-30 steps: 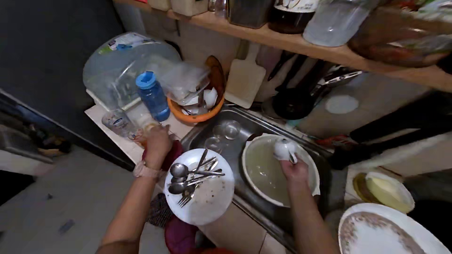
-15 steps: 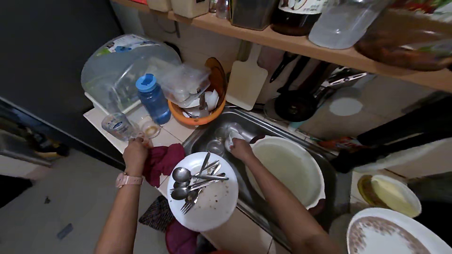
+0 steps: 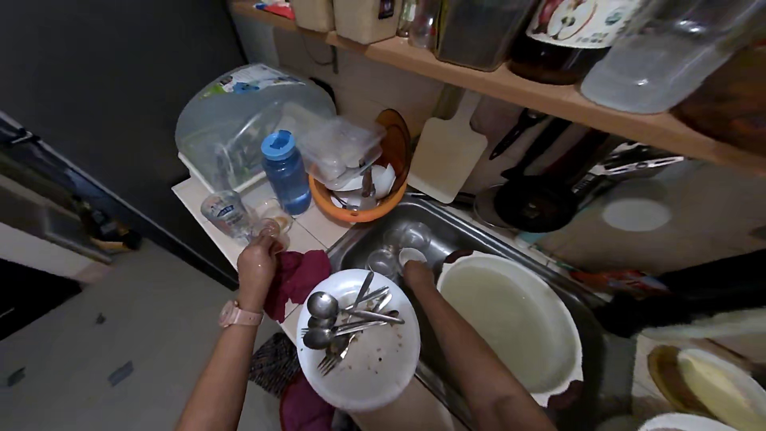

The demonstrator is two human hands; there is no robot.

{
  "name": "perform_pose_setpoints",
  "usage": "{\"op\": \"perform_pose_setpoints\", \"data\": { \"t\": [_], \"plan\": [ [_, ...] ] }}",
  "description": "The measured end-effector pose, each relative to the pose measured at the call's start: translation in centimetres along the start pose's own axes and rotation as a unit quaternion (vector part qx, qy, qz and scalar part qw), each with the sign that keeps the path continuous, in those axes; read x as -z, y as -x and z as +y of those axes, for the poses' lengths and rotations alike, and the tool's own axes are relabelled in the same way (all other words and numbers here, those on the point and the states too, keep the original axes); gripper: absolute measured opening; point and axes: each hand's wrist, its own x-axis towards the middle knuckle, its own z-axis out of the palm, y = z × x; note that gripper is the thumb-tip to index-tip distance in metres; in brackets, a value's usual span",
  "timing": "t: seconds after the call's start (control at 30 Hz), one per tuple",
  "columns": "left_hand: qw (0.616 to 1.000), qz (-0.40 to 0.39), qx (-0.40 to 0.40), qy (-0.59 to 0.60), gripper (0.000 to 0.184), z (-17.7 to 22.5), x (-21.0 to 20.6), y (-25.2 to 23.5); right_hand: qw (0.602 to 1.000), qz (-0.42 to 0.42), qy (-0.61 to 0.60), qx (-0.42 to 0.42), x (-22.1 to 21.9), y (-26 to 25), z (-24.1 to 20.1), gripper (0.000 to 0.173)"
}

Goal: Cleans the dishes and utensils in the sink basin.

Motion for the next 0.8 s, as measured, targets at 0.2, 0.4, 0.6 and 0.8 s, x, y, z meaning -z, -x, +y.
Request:
{"op": "perform_pose_setpoints", "data": {
  "t": [0.2,0.4,0.6,0.8],
  "plan": [
    [0.978,0.049,-0.186,0.075,0.018,3.5,-0.4,1.4,0.996,0.033,-0.052,0.065,1.2,1.1,1.1,0.042],
    [0.911,-0.004,-0.373,0.175,0.018,10.9,-2.3,3.0,0.889,0.217,-0.232,0.330,3.5,7.4,3.0,0.082],
    [0.830,-0.353,-0.376,0.211,0.022,21.2,-4.1,3.7,0.849,0.303,-0.326,0.285,-0.3,11.6,8.4,0.097],
    [0.770,-0.479,-0.382,0.177,0.051,27.8,-9.3,7.2,0.860,0.265,-0.434,0.033,-2.9,13.3,14.3,0.094]
  ]
}}
